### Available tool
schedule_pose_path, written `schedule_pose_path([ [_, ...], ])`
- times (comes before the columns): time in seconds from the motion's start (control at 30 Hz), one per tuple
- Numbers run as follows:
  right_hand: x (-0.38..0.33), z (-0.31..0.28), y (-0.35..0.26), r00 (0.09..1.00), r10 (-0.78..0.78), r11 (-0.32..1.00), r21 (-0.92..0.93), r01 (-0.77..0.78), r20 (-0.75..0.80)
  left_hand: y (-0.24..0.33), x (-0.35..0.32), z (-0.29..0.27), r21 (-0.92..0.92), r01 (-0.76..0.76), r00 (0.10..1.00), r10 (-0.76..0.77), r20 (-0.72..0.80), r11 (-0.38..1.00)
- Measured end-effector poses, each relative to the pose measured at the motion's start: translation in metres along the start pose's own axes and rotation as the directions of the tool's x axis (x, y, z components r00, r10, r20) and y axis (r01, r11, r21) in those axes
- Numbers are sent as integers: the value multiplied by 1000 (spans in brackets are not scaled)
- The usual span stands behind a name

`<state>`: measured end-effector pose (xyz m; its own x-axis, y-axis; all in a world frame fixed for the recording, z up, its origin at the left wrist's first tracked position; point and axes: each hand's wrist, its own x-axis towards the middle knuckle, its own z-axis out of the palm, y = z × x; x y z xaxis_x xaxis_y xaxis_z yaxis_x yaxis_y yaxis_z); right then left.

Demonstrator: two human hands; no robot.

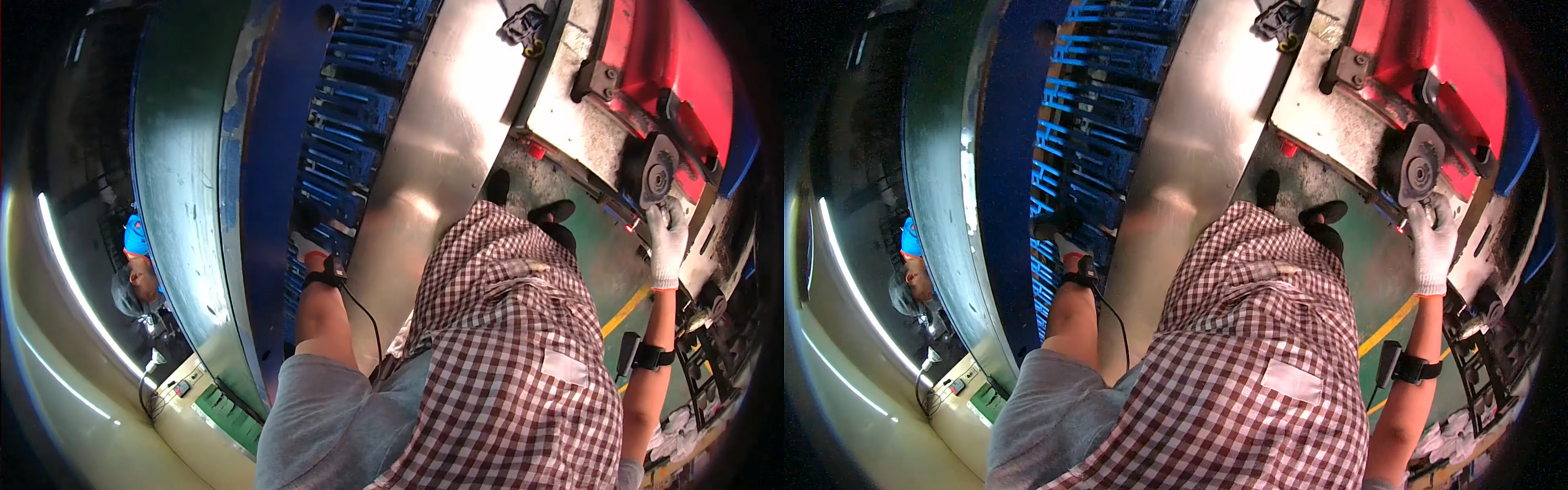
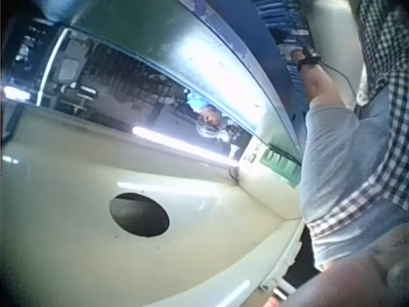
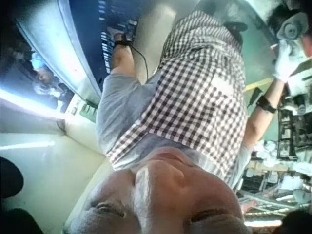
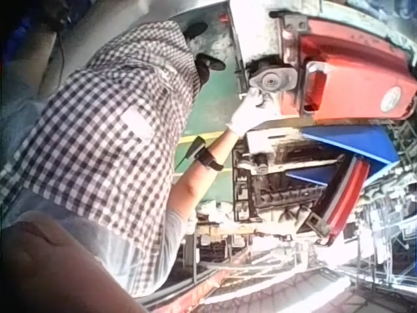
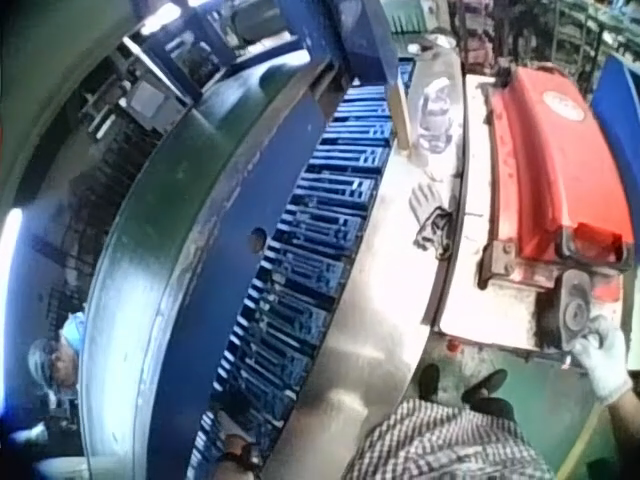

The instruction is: Operating industrial pneumatic presses to bond shoe uppers and soles during footwear assembly.

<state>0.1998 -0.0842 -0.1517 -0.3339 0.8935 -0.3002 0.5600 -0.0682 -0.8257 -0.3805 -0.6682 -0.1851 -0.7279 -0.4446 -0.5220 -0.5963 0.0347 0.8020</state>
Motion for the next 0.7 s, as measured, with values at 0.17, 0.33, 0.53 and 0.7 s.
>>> schedule_pose_path([
  [0.17, 4, -8, 3, 1000, -18, 989, -148, 21, 22, 17, 61, -12, -156, 200, 932, -138, 334, 967],
  [0.33, -5, -9, -15, 999, -15, 989, -149, 10, -35, 39, 86, 7, -127, 234, 913, -172, 370, 964],
  [0.53, -7, -1, -46, 991, 115, 970, -209, -126, -62, 68, 62, 8, -29, 87, 976, -80, 202, 996],
  [0.7, -5, 10, -51, 999, 49, 988, -148, -50, -12, 57, 0, 5, -257, 220, 929, -122, 349, 941],
])
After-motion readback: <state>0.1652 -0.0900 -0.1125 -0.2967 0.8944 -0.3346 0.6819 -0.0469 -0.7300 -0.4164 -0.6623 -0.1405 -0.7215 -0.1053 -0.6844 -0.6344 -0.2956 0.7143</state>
